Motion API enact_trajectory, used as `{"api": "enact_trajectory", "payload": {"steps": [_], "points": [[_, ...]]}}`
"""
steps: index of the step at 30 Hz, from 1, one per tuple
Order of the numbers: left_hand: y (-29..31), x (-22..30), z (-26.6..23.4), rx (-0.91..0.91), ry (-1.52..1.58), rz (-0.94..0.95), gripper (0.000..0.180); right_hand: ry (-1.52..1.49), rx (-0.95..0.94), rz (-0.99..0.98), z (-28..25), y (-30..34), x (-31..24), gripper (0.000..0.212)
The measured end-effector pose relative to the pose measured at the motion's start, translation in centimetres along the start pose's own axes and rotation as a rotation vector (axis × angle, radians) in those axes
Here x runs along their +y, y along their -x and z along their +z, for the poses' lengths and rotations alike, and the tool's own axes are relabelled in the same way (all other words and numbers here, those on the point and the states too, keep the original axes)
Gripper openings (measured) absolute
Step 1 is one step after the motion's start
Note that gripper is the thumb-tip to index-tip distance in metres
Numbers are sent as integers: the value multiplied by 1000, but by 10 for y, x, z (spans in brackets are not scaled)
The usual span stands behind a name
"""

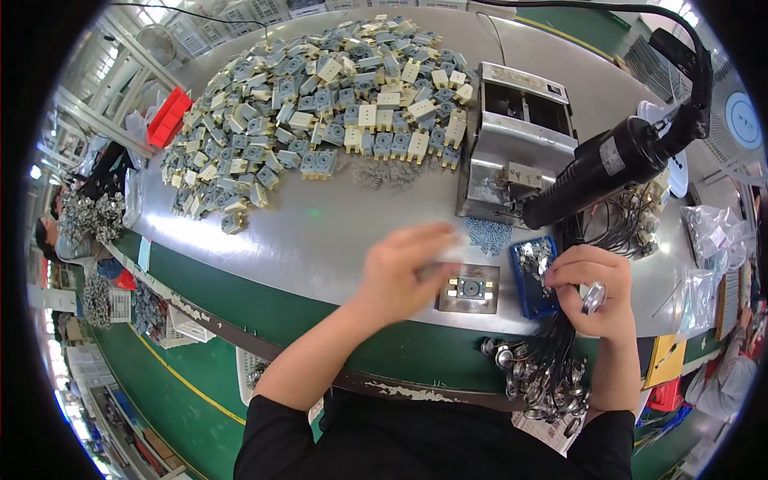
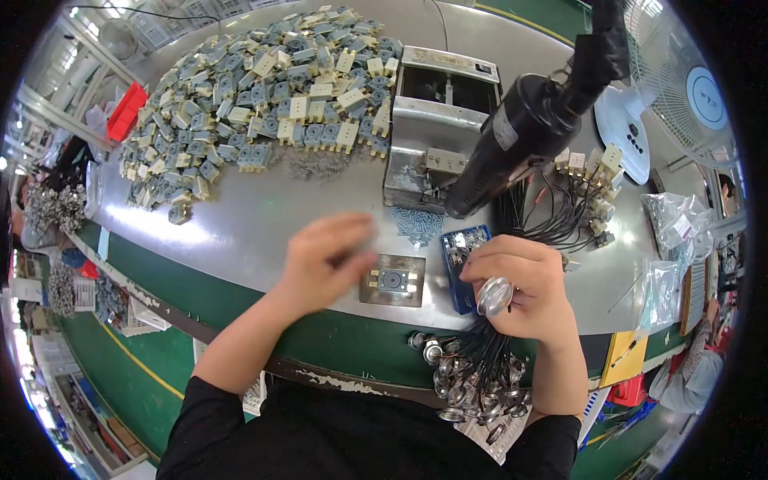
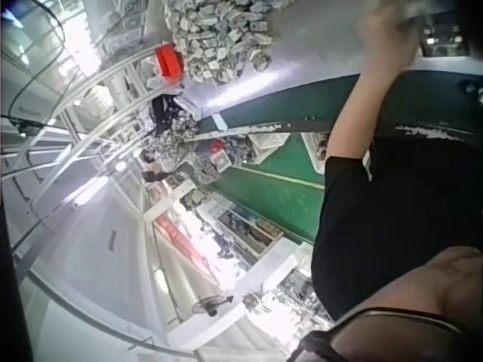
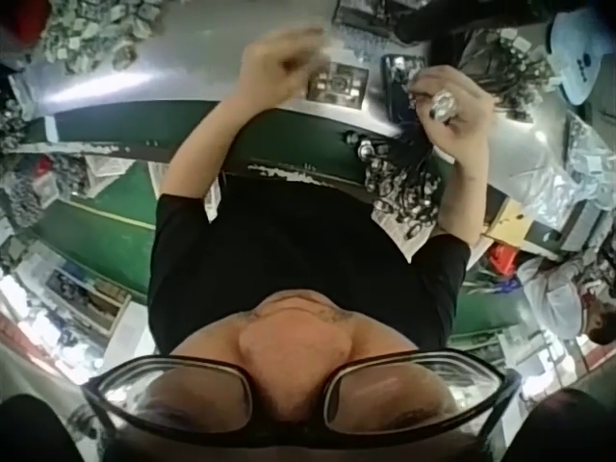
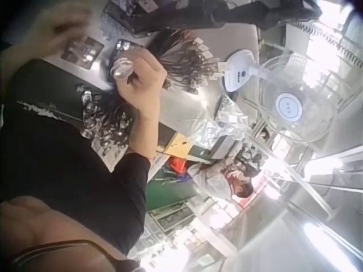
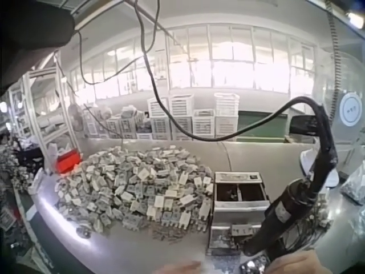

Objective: Assembling electronic components by connecting wire harnesses and using a power screwdriver to secure parts.

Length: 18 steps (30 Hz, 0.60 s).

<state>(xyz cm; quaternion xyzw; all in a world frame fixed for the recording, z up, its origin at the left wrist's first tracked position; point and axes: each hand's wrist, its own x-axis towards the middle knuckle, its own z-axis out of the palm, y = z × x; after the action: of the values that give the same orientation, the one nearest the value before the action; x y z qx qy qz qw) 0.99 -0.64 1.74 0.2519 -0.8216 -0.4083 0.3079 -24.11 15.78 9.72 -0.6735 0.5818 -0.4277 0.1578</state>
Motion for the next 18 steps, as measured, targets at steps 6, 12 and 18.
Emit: {"api": "enact_trajectory", "payload": {"steps": [6, 12, 18], "points": [[-64, -31, -28, 131, -616, -18, 19, 38, -8, -35, 5, -3, -3, 19], [-65, -46, -30, 14, -663, -48, 15, 48, 4, -40, 4, -2, -3, 20], [-61, -51, -31, 79, -569, -15, 14, 56, 11, -31, 5, -3, -4, 18]]}}
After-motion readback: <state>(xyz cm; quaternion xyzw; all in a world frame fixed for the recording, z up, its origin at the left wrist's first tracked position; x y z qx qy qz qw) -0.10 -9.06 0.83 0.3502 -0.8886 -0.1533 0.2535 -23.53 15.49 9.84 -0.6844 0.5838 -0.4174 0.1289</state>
